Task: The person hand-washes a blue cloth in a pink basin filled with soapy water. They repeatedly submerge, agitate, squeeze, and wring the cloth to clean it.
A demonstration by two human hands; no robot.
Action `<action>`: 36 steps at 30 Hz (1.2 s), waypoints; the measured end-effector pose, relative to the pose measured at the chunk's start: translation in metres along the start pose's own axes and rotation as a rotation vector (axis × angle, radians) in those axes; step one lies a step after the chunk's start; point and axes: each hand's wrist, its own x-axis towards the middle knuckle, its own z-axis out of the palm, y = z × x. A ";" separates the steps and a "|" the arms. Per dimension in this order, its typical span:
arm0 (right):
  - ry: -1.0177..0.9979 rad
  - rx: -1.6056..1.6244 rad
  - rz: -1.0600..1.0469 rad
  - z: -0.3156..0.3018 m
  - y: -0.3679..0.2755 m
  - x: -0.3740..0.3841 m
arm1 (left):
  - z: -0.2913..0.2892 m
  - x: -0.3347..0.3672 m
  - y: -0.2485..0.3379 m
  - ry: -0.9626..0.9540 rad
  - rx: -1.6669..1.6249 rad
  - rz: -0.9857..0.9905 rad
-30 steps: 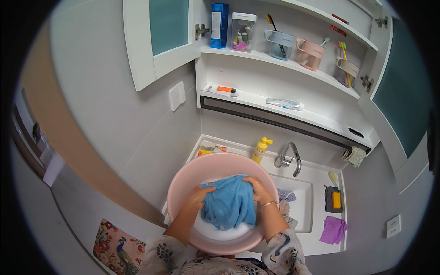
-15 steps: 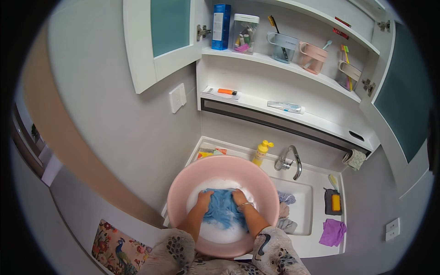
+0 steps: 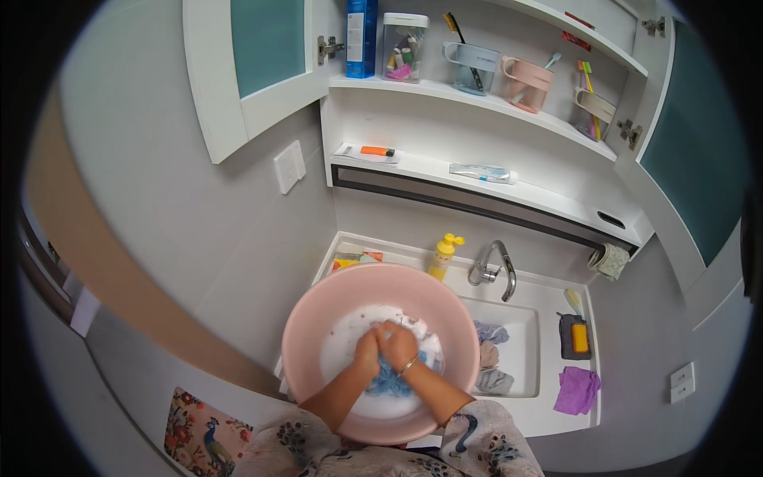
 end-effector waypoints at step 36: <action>-0.151 -0.166 -0.150 0.031 0.003 -0.019 | 0.023 -0.038 0.018 0.122 0.128 0.120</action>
